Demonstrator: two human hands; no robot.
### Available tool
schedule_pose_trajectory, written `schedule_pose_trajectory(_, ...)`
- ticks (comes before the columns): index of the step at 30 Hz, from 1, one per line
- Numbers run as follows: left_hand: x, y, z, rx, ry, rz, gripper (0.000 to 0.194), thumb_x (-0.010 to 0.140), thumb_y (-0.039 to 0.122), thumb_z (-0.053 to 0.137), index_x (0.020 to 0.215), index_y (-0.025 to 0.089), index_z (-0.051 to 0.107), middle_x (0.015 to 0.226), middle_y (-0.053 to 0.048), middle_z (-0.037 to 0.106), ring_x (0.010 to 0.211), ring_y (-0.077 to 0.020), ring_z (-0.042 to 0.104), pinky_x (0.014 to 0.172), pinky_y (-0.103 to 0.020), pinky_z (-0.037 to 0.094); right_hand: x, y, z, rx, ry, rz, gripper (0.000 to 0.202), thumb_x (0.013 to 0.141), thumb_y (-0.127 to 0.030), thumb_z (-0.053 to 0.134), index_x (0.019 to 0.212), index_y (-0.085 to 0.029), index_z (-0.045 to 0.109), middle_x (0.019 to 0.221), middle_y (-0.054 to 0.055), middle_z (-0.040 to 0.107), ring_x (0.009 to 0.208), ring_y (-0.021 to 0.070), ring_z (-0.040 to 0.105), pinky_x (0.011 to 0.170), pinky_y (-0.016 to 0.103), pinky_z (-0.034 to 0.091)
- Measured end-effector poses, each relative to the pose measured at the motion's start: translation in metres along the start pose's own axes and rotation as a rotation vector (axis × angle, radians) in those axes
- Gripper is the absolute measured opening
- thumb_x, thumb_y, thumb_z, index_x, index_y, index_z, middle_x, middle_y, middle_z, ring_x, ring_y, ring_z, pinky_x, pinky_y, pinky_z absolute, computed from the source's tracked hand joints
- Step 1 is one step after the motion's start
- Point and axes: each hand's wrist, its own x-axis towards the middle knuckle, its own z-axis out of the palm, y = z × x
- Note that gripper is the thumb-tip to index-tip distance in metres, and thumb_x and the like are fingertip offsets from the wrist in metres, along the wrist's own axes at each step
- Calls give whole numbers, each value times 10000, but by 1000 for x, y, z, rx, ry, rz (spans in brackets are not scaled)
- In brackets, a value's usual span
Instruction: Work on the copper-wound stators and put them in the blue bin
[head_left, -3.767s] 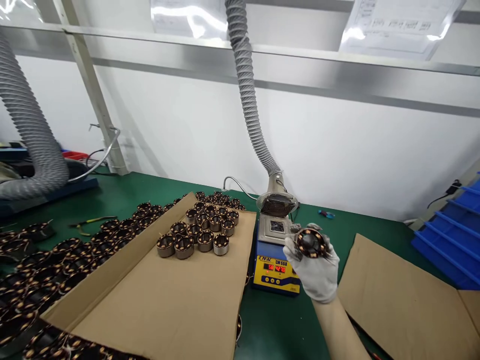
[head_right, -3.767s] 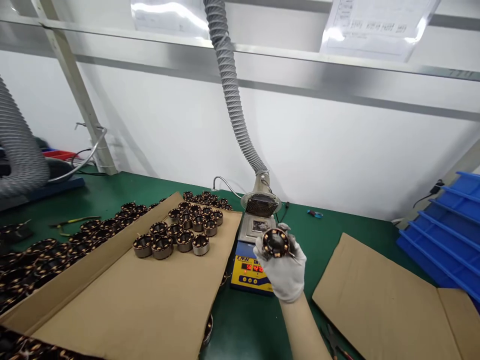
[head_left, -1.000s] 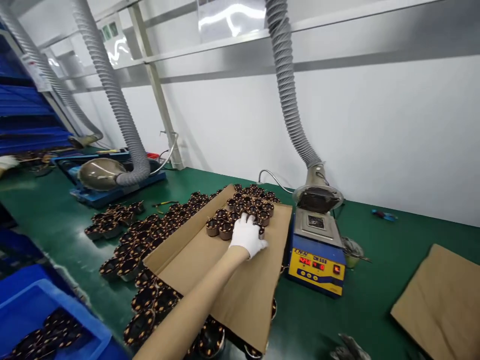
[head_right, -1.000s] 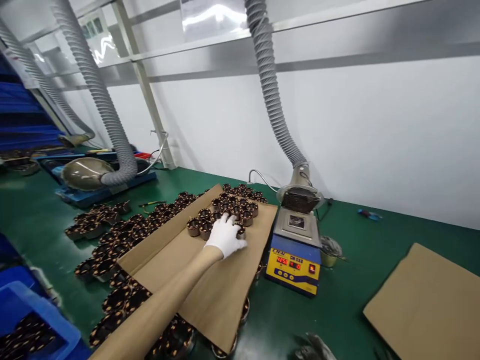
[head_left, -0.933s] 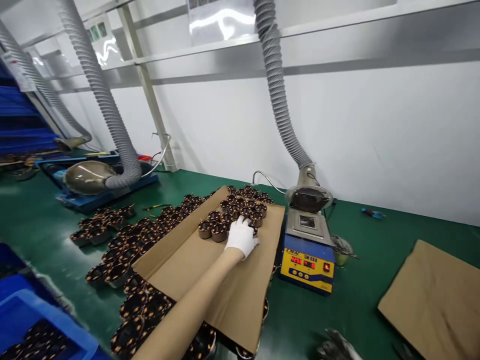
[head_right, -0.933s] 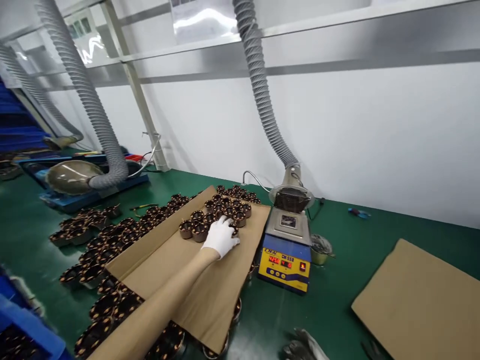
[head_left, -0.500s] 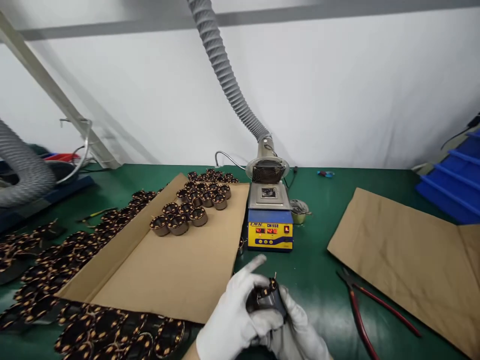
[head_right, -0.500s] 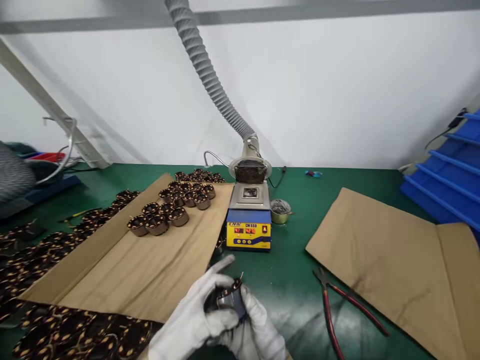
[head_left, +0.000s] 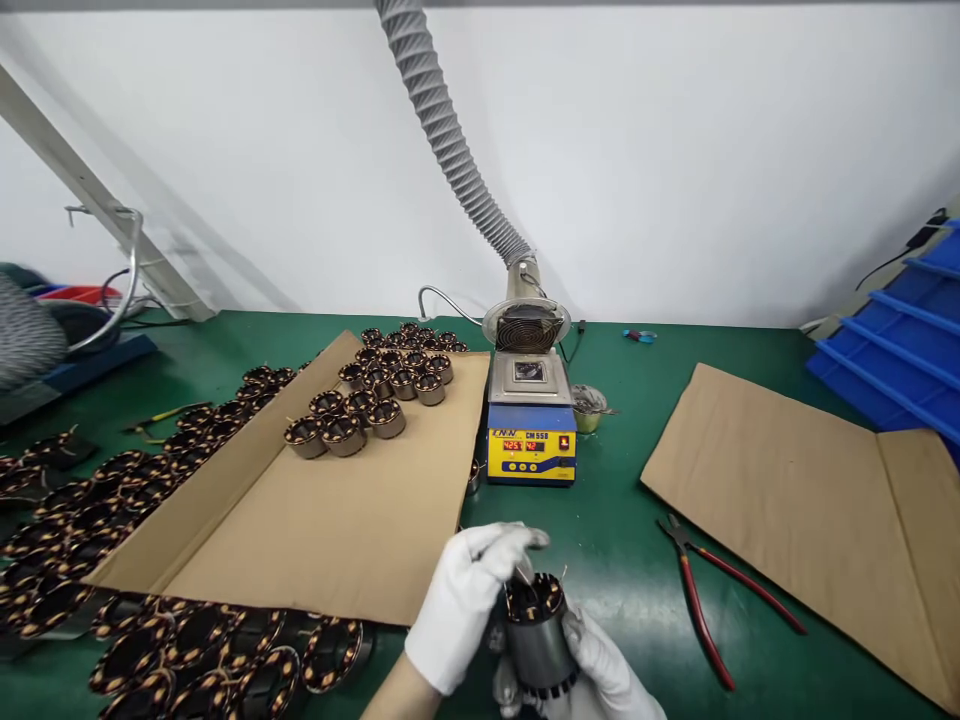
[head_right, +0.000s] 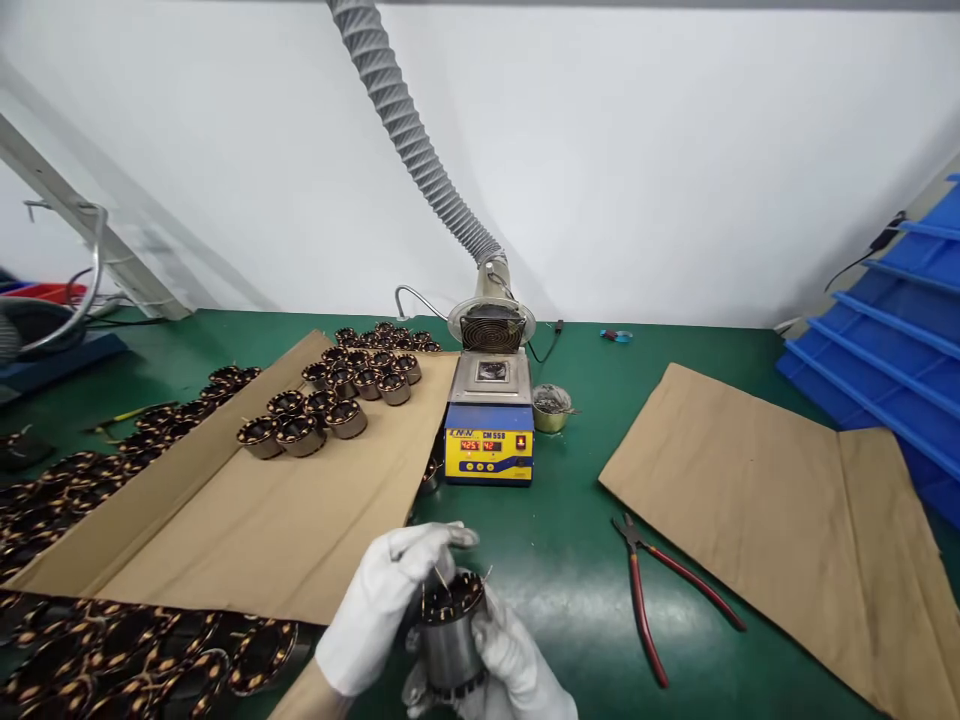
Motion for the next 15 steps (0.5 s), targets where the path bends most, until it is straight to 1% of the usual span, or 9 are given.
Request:
schedule_pose_trajectory(2,-3,-5,2,-113,18,-91,315,790,431,530,868,177,698,977,-92,702,994,-283,606,893,-363,455,-2,-1,-2,-9,21,8,463,678,-442,755,1052,-196,636,917,90,681,771,219,655,732,375,494)
schedule_pose_trajectory(4,-9,-10,8,-112,-14,-123,400,698,385,639,1045,186,654,1123,-98,649,1050,-293,576,934,-382,437,-2,-1,0,-15,81,-31,432,695,-443,744,1049,-218,636,957,83,681,845,218,648,749,346,486)
schedule_pose_trajectory(5,-12,-12,13,-80,-19,-123,421,679,338,663,1077,203,644,1143,-89,639,1080,-290,556,959,-382,419,-1,0,1,-13,116,-66,414,689,-431,753,1036,-235,641,987,70,677,907,217,632,780,336,478)
schedule_pose_trajectory(7,-16,-13,24,-49,48,-84,264,709,277,640,962,226,698,1079,-72,667,1084,-273,549,972,-362,405,2,2,6,-5,174,-146,372,664,-387,781,994,-268,656,1046,37,662,1006,207,589,857,326,450)
schedule_pose_trajectory(8,-17,-12,29,-66,107,-55,183,733,271,615,875,223,719,1010,-70,689,1036,-263,576,943,-344,426,3,4,8,-8,189,-176,361,651,-363,794,976,-277,662,1065,24,655,1016,202,581,874,325,442)
schedule_pose_trajectory(9,-16,-11,32,-104,161,-53,159,751,275,594,814,210,725,927,-72,705,951,-254,612,881,-327,466,4,5,10,-17,193,-190,357,644,-346,798,969,-279,666,1068,21,653,999,200,587,866,323,446)
schedule_pose_trajectory(12,-12,-8,29,-273,277,-163,176,772,301,590,829,176,700,729,-46,703,674,-201,647,671,-276,522,2,6,9,-29,116,-139,391,657,-370,782,1006,-244,659,1001,59,673,852,204,630,715,304,487)
schedule_pose_trajectory(14,-10,-8,19,-331,405,-141,215,784,348,592,858,166,680,685,-33,699,671,-191,649,690,-264,519,-2,2,6,16,17,-55,416,681,-429,748,1021,-207,656,961,81,682,757,194,642,617,269,477)
schedule_pose_trajectory(15,-10,-8,13,-326,455,-122,248,787,381,587,867,164,677,712,-44,708,725,-202,656,735,-275,516,-4,0,5,48,-24,-14,425,693,-464,727,1012,-190,661,961,83,683,743,190,645,599,257,473)
